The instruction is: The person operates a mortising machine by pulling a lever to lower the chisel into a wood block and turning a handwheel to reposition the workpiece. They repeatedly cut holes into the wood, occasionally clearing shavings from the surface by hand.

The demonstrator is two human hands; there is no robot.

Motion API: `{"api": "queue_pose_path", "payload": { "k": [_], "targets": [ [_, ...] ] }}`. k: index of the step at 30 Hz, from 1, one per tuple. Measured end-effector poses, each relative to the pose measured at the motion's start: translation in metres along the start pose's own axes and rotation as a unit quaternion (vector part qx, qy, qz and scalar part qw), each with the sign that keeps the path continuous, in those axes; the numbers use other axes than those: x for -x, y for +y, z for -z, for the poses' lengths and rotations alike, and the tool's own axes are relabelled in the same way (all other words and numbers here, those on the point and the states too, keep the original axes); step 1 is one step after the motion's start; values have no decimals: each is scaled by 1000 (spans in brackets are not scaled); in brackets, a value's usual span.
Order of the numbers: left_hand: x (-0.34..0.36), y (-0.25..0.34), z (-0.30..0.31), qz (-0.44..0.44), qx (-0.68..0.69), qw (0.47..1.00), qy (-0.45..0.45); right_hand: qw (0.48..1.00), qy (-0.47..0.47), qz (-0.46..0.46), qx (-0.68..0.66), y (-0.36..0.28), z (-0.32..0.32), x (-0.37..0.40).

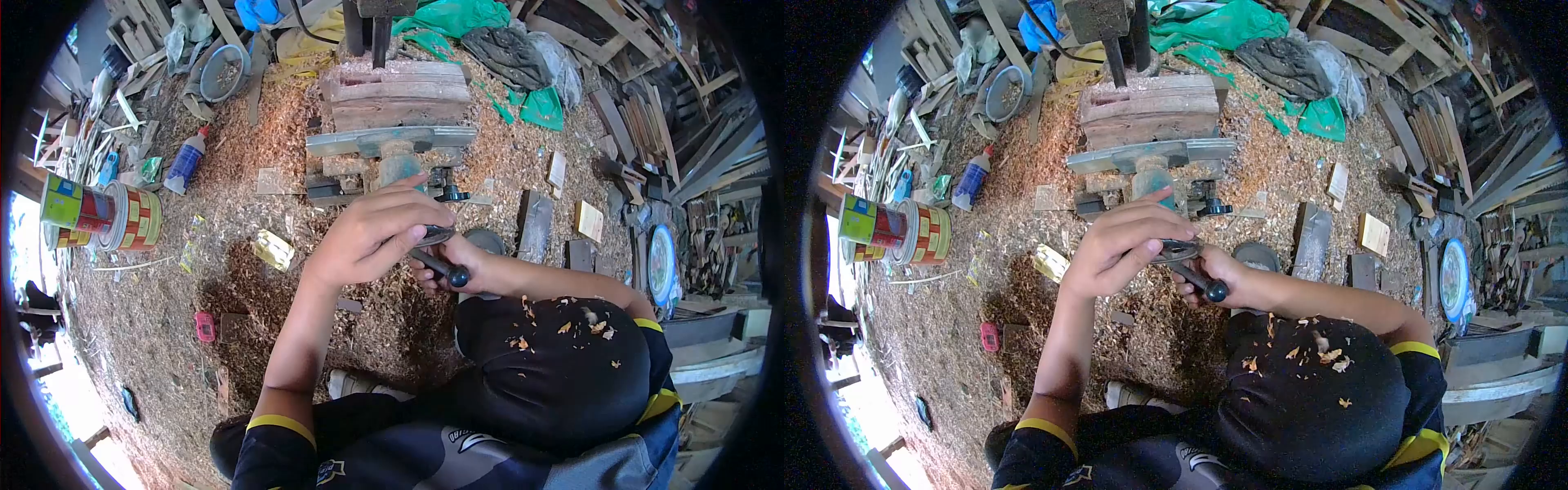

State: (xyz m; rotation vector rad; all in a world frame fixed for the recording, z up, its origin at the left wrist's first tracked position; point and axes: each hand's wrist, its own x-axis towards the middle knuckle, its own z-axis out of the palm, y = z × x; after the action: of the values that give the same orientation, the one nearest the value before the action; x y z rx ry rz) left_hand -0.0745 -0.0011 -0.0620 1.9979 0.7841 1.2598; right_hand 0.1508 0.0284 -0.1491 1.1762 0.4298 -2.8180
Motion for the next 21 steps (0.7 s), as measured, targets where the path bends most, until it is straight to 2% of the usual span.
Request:
{"api": "queue_pose_path", "payload": {
  "k": [7,8,9,11,12,15,16,21],
  "targets": [
    [1,2,0,-3,0,1000,2,999,-21,-24,-27,-1,11,-1],
    [1,1,-1,-3,0,1000,3,999,35,-3,8,1,6,0],
    [1,1,-1,-4,-3,1000,4,999,33,-2,11,1,-4,3],
    [1,1,-1,-2,1,1000,8,995,-19,-56,-75,5,-16,6],
    [2,2,-1,2,-1,1000,4,994,-27,-55,-96,6,-15,5],
    [-1,4,0,8,11,1000,-1,998,13,-54,-26,-2,-9,4],
    [-1,4,0,7,9,1000,-3,997,-28,-64,-45,-2,-1,0],
    [3,0,0,5,4,1000,0,997,-24,-39,-60,8,-12,0]
  ]
}}
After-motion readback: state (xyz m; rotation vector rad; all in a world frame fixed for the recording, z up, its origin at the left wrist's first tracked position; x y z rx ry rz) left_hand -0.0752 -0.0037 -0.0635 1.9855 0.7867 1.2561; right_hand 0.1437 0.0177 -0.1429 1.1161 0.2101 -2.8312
